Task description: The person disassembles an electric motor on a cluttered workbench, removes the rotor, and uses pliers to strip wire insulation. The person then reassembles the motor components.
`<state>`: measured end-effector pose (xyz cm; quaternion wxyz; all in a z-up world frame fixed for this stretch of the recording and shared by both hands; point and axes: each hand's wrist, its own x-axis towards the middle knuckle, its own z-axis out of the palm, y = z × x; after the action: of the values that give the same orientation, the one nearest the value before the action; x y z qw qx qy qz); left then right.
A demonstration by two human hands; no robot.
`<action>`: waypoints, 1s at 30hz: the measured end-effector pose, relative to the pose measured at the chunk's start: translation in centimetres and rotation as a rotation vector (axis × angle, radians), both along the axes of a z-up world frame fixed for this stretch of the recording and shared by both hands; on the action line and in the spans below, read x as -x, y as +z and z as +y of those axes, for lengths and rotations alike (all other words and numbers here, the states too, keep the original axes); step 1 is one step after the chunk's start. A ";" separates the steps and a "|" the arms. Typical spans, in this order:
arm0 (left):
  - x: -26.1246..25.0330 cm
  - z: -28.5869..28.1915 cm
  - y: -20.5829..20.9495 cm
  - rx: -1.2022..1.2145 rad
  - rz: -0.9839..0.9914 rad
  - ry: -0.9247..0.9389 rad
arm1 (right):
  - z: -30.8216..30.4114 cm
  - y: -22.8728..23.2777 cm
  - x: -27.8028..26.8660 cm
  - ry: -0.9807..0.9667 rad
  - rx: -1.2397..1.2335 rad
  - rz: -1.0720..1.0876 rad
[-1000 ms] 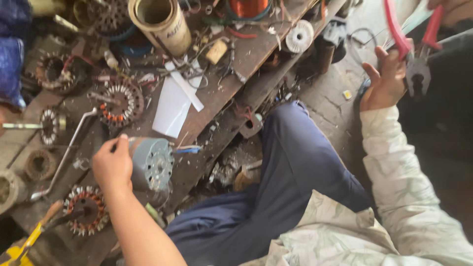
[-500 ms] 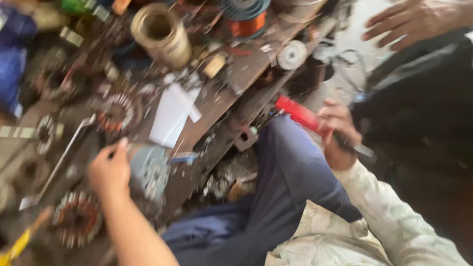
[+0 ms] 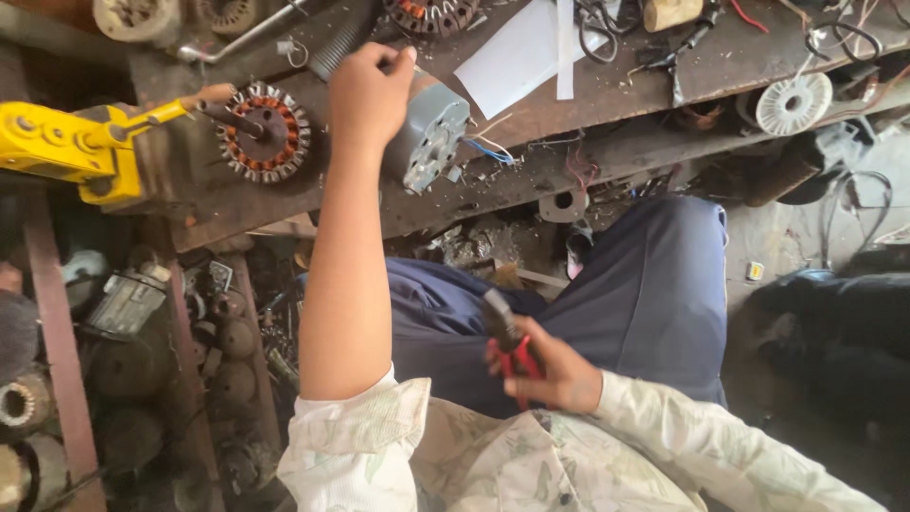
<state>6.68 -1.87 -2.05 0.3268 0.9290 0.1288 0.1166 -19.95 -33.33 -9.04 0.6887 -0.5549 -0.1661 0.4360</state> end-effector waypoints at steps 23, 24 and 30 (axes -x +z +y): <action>4.7 -3.7 3.1 -0.213 -0.162 -0.194 | 0.3 1.0 -8.7 -0.148 -0.379 0.479; 4.9 -3.2 2.9 -0.193 -0.230 -0.239 | 0.5 1.2 -8.8 -0.148 -0.373 0.502; 5.6 -1.7 3.8 -0.269 -0.178 -0.387 | 1.7 2.2 -10.5 -0.104 -0.487 0.586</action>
<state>1.06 -3.58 1.73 0.2267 0.9575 -0.0974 0.1492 -9.47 -31.58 -6.79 0.8399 -0.2346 -0.0329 0.4884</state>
